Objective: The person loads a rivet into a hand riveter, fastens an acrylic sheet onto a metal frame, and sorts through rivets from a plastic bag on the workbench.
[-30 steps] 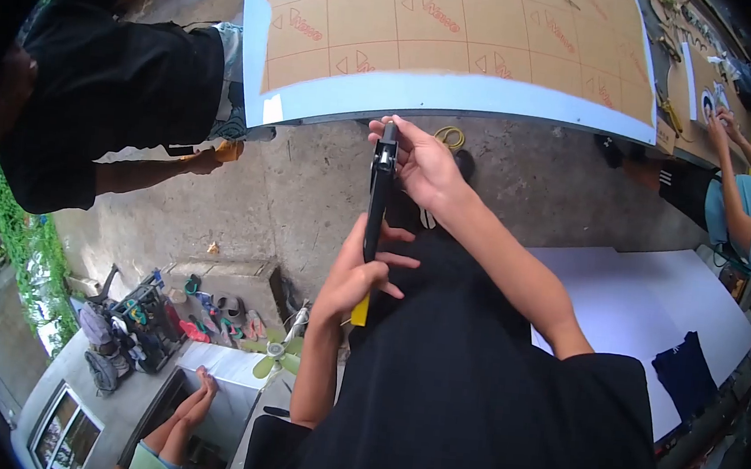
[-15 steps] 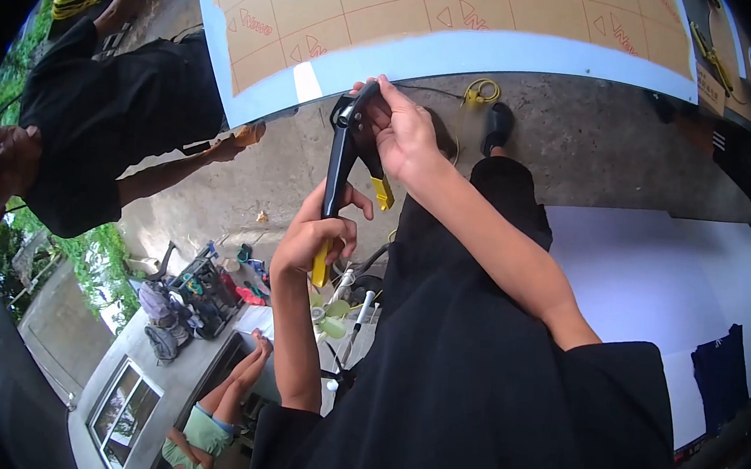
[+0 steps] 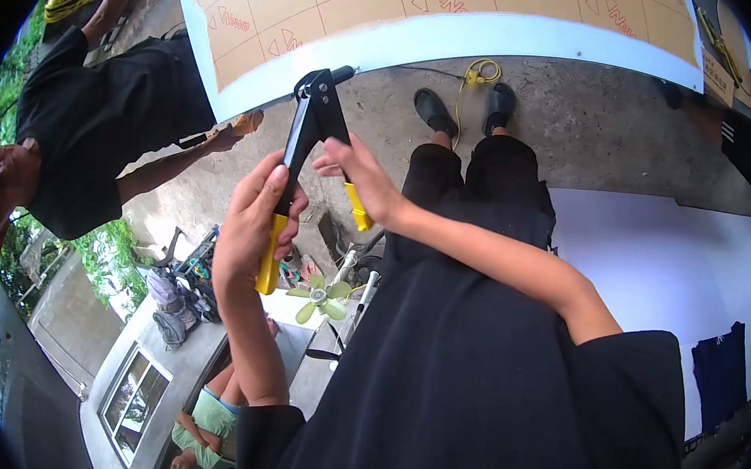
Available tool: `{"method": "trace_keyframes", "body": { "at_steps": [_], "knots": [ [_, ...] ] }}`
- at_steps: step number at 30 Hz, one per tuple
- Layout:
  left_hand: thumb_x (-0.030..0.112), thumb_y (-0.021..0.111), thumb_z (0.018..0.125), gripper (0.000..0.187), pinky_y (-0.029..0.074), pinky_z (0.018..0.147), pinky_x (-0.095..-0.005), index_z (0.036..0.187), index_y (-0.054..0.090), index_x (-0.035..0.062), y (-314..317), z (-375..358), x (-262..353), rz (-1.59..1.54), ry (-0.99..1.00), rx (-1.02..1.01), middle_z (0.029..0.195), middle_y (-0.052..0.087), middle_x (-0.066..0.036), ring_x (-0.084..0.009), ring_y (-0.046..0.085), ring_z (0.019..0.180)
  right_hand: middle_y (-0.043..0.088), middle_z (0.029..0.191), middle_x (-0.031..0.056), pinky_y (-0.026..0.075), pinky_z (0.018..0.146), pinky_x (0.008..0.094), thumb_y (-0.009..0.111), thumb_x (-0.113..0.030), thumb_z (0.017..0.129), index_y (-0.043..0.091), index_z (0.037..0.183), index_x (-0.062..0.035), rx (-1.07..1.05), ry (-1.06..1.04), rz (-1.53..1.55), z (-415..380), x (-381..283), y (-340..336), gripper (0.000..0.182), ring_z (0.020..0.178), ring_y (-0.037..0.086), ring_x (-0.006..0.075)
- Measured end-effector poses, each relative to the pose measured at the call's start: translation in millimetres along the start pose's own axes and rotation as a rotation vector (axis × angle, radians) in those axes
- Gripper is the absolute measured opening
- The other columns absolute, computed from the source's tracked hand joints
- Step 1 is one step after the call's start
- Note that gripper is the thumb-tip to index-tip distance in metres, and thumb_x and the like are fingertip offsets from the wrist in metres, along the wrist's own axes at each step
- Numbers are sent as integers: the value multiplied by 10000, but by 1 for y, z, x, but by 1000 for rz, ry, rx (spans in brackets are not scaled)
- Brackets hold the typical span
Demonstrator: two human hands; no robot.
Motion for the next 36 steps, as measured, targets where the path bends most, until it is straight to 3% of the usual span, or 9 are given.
{"method": "trace_keyframes", "body": {
  "at_steps": [5, 11, 14, 18, 23, 28, 31, 34, 36],
  "knots": [
    [274, 391, 1023, 326, 308, 332, -179, 1241, 476, 48, 8, 5, 18, 170, -55, 9, 683, 464, 4, -36, 398, 432, 450, 1043, 117, 402, 883, 323, 418, -673, 873, 426, 1185, 26, -107, 41, -132, -8, 2, 5, 765, 922, 500, 201],
    [267, 385, 1026, 284, 318, 345, -190, 1171, 502, 53, 15, 7, 17, 202, -92, 15, 689, 461, 13, -35, 414, 451, 400, 1092, 174, 368, 953, 356, 463, -702, 826, 398, 1235, 34, -37, 24, -209, -13, -25, 13, 844, 1020, 464, 259],
    [256, 393, 1024, 254, 316, 352, -220, 970, 521, 43, 18, 5, 16, 272, -59, 24, 669, 445, 16, -51, 419, 453, 354, 1092, 126, 316, 979, 331, 516, -686, 814, 423, 1208, -9, -109, 124, -160, -9, -32, 23, 790, 1093, 413, 229],
    [248, 404, 1020, 255, 316, 349, -226, 927, 508, 34, 18, 3, 15, 295, -49, 109, 657, 438, 17, -55, 428, 454, 337, 1128, 166, 303, 1023, 360, 597, -708, 723, 420, 1223, 9, -143, 210, -167, -5, -42, 29, 892, 1164, 400, 259],
    [244, 419, 1015, 257, 316, 343, -229, 980, 525, 13, 19, 2, 22, 258, -34, 76, 656, 435, 20, -55, 430, 448, 343, 1169, 205, 287, 1055, 389, 595, -743, 692, 336, 1316, 40, -173, 194, -142, -13, -48, 26, 1034, 1216, 392, 300],
    [236, 456, 1003, 314, 341, 386, -211, 1213, 519, 11, 14, -2, 25, 176, -85, 30, 711, 456, 18, -44, 458, 526, 311, 1092, 128, 295, 994, 375, 577, -774, 690, 437, 1213, -5, -106, 232, -165, -9, -41, 26, 940, 1119, 377, 257],
    [244, 593, 936, 517, 401, 496, -203, 1367, 428, 11, 15, -18, 35, 71, 88, -70, 789, 502, -2, -52, 497, 641, 296, 1073, 128, 322, 954, 379, 582, -788, 666, 444, 1189, 18, -111, 232, -164, -9, -47, 28, 971, 1069, 381, 257],
    [210, 772, 777, 815, 483, 721, -278, 1436, 339, 4, 16, -44, 33, 496, 221, 62, 1013, 597, -110, -153, 580, 777, 282, 1075, 131, 331, 947, 389, 597, -784, 653, 436, 1187, 33, -114, 220, -176, -10, -42, 27, 989, 1060, 380, 259],
    [158, 785, 743, 744, 490, 794, -330, 1381, 431, 11, 15, -50, 26, 814, 292, 149, 1032, 628, -151, -203, 625, 873, 277, 1103, 138, 325, 979, 387, 644, -721, 671, 405, 1212, 28, -57, 178, -186, -8, -35, 30, 955, 1125, 367, 257]
  ]
}}
Point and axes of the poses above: each hand's wrist, its own z-axis towards the middle knuckle, its own y-axis out of the palm, x = y × z, the point moved 2 cm from there along z, towards the middle knuckle
